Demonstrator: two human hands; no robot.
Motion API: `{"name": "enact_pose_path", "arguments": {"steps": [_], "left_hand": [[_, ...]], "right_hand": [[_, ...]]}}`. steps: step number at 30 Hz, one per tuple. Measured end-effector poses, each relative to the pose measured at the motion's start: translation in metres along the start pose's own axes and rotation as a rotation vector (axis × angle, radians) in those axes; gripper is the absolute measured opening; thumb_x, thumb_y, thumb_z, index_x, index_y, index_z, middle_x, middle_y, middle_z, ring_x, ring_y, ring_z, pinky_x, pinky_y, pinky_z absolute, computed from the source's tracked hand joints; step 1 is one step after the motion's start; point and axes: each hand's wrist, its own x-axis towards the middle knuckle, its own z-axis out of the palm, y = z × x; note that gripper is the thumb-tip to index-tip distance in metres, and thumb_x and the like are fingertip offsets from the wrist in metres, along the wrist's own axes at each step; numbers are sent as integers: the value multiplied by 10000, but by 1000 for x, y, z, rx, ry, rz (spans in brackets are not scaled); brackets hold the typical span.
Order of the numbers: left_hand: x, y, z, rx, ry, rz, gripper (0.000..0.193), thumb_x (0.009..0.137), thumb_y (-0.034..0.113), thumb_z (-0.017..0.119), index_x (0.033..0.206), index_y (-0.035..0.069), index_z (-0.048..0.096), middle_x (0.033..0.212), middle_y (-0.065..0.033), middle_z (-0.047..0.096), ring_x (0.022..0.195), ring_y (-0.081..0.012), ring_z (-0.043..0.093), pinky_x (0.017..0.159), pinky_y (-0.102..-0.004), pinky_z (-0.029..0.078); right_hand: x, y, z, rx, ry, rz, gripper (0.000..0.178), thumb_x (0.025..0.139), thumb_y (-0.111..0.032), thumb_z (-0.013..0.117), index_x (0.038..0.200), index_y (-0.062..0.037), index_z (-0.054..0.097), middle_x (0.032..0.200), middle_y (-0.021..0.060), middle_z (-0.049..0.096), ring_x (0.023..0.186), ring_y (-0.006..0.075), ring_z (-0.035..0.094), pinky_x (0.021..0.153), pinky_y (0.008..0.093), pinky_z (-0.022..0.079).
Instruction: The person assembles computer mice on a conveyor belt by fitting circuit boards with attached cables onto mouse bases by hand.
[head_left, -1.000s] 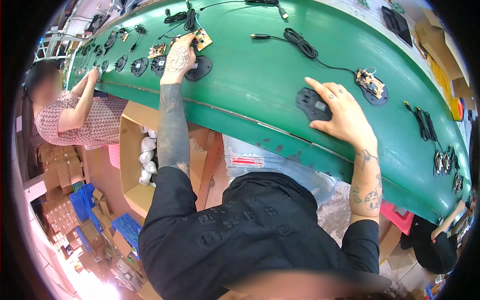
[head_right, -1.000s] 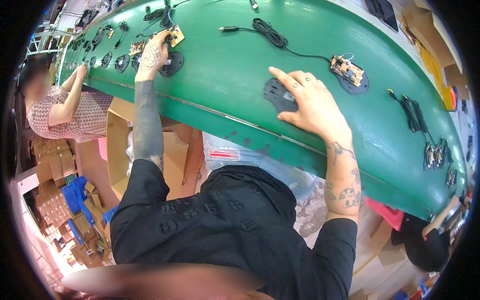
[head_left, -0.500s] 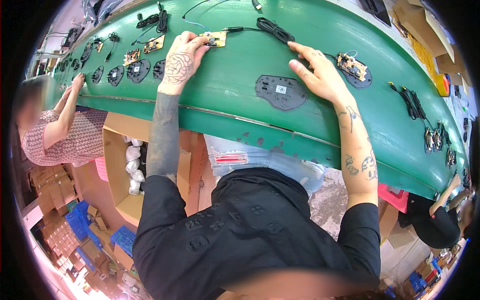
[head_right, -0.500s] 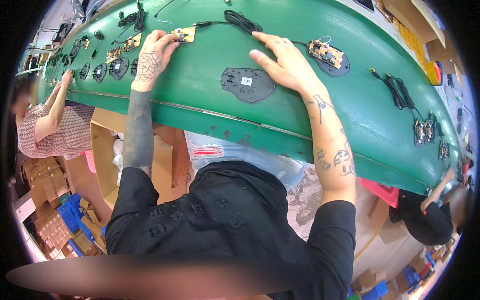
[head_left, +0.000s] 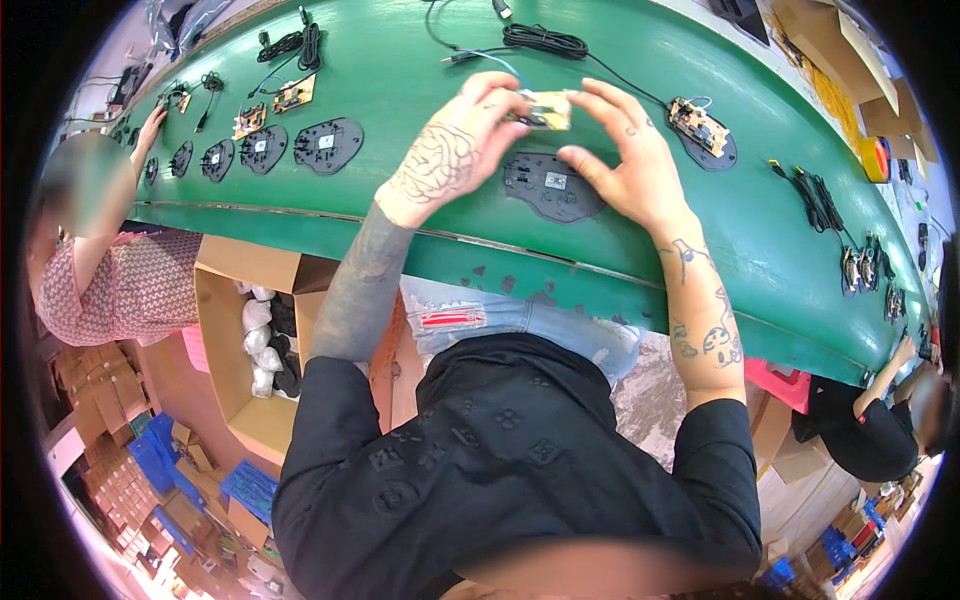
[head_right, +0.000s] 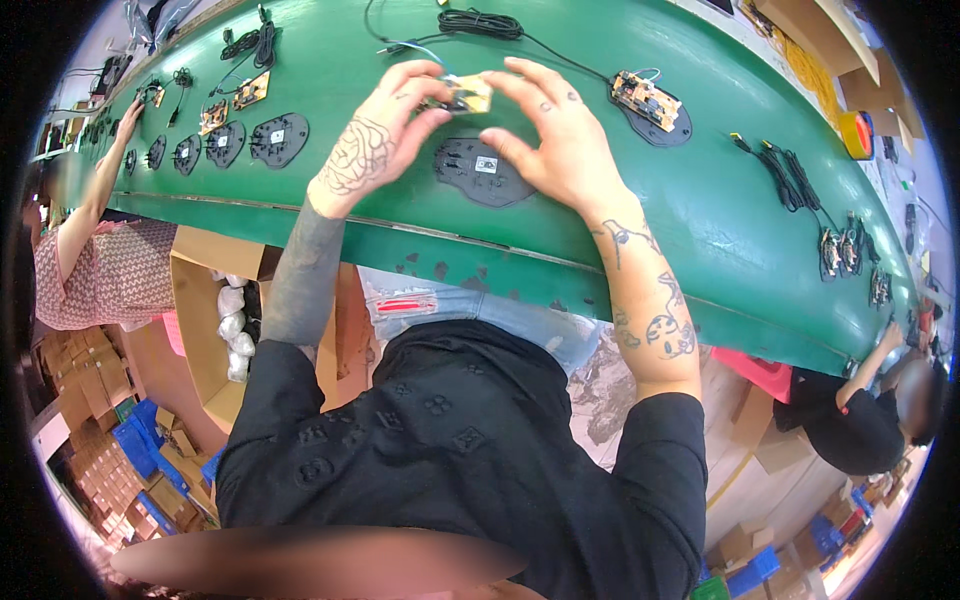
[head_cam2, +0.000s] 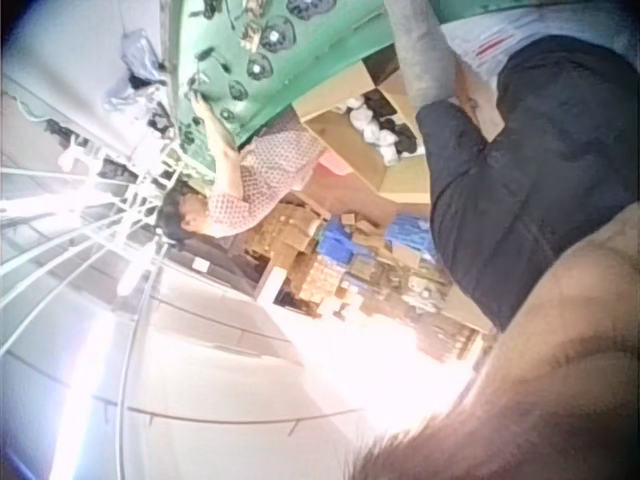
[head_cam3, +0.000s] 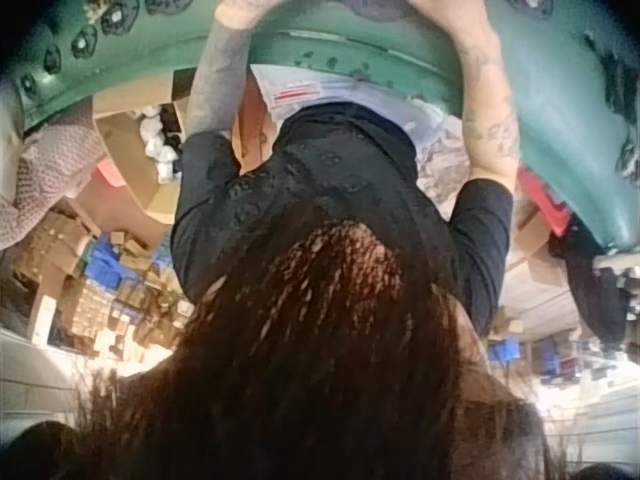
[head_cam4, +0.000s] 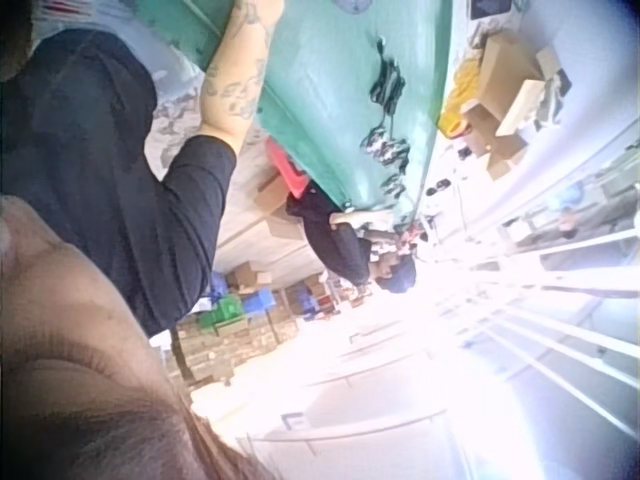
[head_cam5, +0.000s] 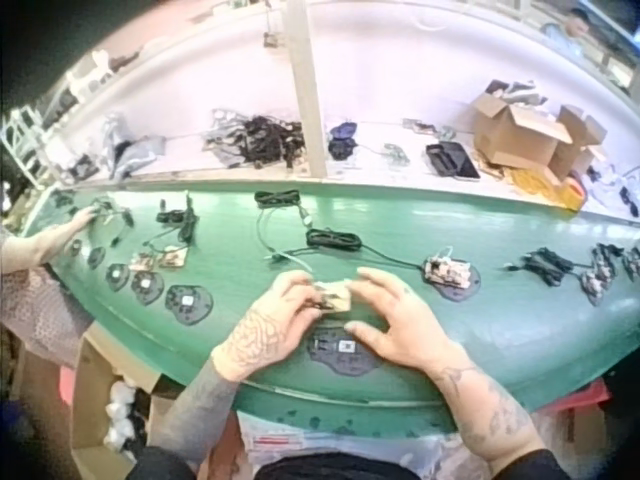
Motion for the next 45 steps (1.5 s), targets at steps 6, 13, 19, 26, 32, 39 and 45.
{"name": "enact_pose_path", "arguments": {"steps": [6, 13, 19, 26, 32, 39, 45], "left_hand": [[20, 39, -20, -37, 69, -17, 181, 920, 200, 677, 984, 34, 643, 1067, -123, 623, 969, -301, 637, 852, -386, 512], [16, 5, -14, -107, -46, -19, 209, 996, 237, 586, 951, 47, 663, 802, -72, 662, 785, -243, 645, 749, -362, 508], [-28, 7, -3, -102, -7, -220, 162, 894, 158, 719, 883, 16, 642, 765, -94, 621, 621, -207, 585, 582, -309, 479], [-40, 16, 8, -41, -84, -249, 144, 864, 139, 720, 827, 47, 615, 814, -84, 569, 688, -239, 586, 616, -340, 479], [-31, 11, 10, 37, -154, -249, 170, 824, 196, 722, 766, 64, 630, 829, -93, 571, 774, -280, 605, 705, -394, 485], [-20, 16, 6, -5, -237, -333, 125, 817, 164, 675, 901, 76, 645, 848, -89, 575, 819, -274, 598, 748, -399, 476], [-17, -3, 14, -92, -305, -97, 240, 806, 122, 649, 1043, 145, 680, 866, -81, 555, 842, -264, 580, 771, -392, 481]], "right_hand": [[-2, 1, 3, 128, 49, -127, 390, 787, -102, 790, 1152, -148, 661, 1147, 55, 678, 1020, 236, 662, 866, 341, 557], [-7, 7, -11, 1079, 29, 360, 290, 932, -134, 709, 1173, -20, 597, 959, 35, 688, 852, 102, 628, 776, 257, 510], [3, 20, -11, 678, -205, 679, 356, 916, -268, 734, 1146, -24, 615, 878, 36, 683, 748, 102, 629, 676, 250, 508], [4, 25, -10, 441, -261, 713, 384, 872, -311, 762, 1098, -20, 654, 872, 51, 695, 689, 95, 632, 600, 250, 500], [5, 22, -7, 271, -187, 743, 448, 837, -376, 767, 1103, -26, 676, 818, 86, 704, 699, 141, 663, 635, 294, 512], [6, 17, -4, -121, -76, 681, 534, 826, -462, 722, 1145, -36, 682, 795, 164, 713, 776, 279, 711, 742, 367, 537], [10, 10, -1, -142, -68, 685, 537, 824, -471, 723, 1161, -55, 680, 808, 172, 717, 785, 294, 711, 758, 384, 541]]}}
